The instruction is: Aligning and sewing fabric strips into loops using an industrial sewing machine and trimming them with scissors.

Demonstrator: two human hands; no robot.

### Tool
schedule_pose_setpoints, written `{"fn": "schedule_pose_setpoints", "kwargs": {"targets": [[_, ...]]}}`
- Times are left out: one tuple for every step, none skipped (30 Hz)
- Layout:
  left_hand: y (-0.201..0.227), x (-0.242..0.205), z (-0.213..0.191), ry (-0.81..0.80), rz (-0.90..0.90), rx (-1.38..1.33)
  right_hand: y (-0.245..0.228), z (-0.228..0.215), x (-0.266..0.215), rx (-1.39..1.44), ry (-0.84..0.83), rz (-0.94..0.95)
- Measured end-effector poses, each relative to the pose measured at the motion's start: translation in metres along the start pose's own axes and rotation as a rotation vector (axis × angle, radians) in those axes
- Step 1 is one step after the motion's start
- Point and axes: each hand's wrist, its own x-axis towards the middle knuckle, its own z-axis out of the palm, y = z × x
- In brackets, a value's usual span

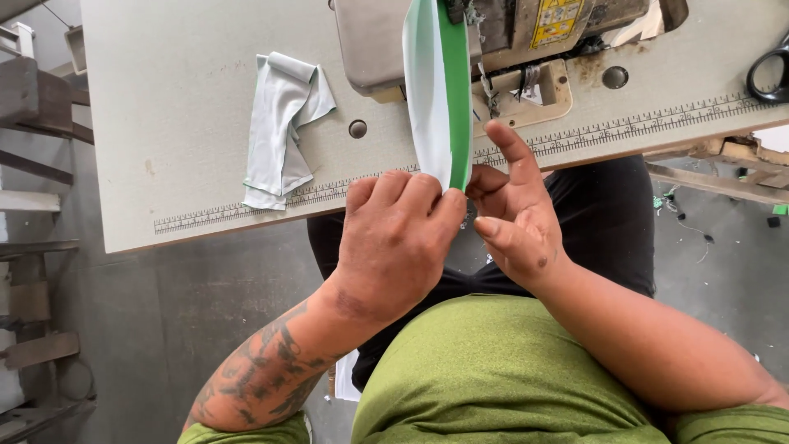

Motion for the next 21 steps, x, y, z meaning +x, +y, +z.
{"fn": "schedule_pose_setpoints", "kwargs": {"targets": [[0.0,0.0,0.002,0.001,0.007,-0.01,0.0,-0.001,0.0,-0.01,-0.014,-0.003],[0.0,-0.001,0.003,0.002,0.015,-0.022,0.0,-0.002,-0.001,-0.02,-0.026,-0.007],[0.001,-0.002,0.004,0.0,0.017,-0.023,-0.002,0.001,-0.001,-0.019,-0.024,-0.007],[0.001,-0.002,0.006,-0.021,0.023,-0.025,-0.004,0.003,-0.001,-0.093,-0.038,-0.014],[0.001,-0.003,0.008,-0.043,0.03,-0.026,-0.007,0.005,0.0,-0.166,-0.052,-0.021],[0.001,-0.003,0.009,-0.045,0.031,-0.027,0.0,-0.002,-0.003,-0.165,-0.05,-0.02],[0.001,-0.003,0.011,-0.068,0.042,-0.029,0.007,-0.01,-0.006,-0.16,-0.009,0.0],[0.001,-0.004,0.013,-0.092,0.053,-0.032,0.014,-0.017,-0.009,-0.155,0.031,0.021],[-0.005,0.004,0.011,-0.094,0.053,-0.033,0.016,-0.02,-0.008,-0.154,0.033,0.022],[-0.01,0.011,0.01,-0.33,0.053,-0.135,0.017,-0.023,-0.007,-0.082,0.063,0.078],[-0.016,0.019,0.009,-0.566,0.055,-0.238,0.019,-0.025,-0.007,-0.009,0.094,0.133],[-0.026,0.031,0.013,-0.564,0.054,-0.239,0.017,-0.027,-0.005,-0.011,0.093,0.134],[-0.037,0.044,0.016,-0.342,0.123,-0.465,0.016,-0.028,-0.003,0.012,0.071,0.1],[-0.048,0.055,0.019,-0.117,0.192,-0.684,0.016,-0.028,-0.002,0.038,0.05,0.071],[-0.058,0.065,0.031,-0.117,0.187,-0.685,0.011,-0.027,-0.004,0.038,0.048,0.076],[-0.067,0.076,0.042,-0.164,0.145,-0.631,0.007,-0.026,-0.005,-0.017,0.041,0.069],[-0.077,0.088,0.053,-0.21,0.103,-0.577,0.002,-0.025,-0.006,-0.073,0.033,0.061],[-0.085,0.086,0.057,-0.209,0.106,-0.566,0.002,-0.025,-0.009,-0.067,0.026,0.054],[-0.091,0.084,0.061,-0.22,0.102,-0.472,0.002,-0.026,-0.011,-0.132,0.067,0.072],[-0.098,0.085,0.066,-0.236,0.109,-0.382,0.002,-0.027,-0.014,-0.195,0.121,0.084],[-0.1,0.085,0.062,-0.24,0.123,-0.376,0.001,-0.026,-0.01,-0.187,0.126,0.072]]}}
